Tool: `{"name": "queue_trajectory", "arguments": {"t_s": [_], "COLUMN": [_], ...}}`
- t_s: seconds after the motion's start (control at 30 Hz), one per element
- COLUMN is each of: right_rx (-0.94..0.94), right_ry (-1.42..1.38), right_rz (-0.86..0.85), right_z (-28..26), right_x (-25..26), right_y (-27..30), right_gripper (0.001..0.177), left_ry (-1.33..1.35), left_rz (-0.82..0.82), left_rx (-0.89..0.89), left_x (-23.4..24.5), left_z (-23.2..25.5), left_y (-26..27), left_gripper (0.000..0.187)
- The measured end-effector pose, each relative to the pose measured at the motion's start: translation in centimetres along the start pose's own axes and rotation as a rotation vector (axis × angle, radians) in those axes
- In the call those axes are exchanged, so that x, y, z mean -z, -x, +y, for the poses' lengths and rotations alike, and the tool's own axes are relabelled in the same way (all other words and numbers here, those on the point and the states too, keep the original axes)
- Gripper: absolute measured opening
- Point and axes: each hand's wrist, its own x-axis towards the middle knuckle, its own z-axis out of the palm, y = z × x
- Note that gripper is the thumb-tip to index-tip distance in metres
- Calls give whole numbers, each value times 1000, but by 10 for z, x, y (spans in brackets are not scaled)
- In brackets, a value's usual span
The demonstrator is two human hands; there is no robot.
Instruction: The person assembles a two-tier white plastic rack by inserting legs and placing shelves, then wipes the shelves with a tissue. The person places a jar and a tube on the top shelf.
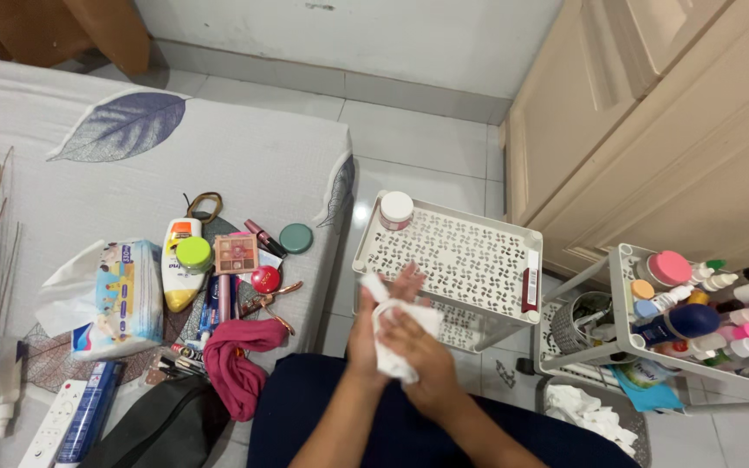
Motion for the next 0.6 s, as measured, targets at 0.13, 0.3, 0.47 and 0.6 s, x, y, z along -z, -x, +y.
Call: {"name": "queue_trajectory", "arguments": {"t_s": [0.13,0.3,0.47,0.6], "right_rx": [-119,-415,-400,-638], "right_ry": [-209,-1222,-422,-590], "right_rz": [-75,459,395,436], "right_z": [-5,14,-2,-6], "right_x": [-3,14,14,3], "right_y": [11,6,4,7], "right_gripper": [32,48,56,56], "left_ry": [25,-102,-534,-496], "left_rz": [-25,-263,-232,-159], "left_rx": [-190,-75,15,-101], "left_x": [4,13,2,1], "left_z": [35,13,-46,-43], "left_y": [-1,-5,17,16], "left_gripper": [45,45,58,69]}}
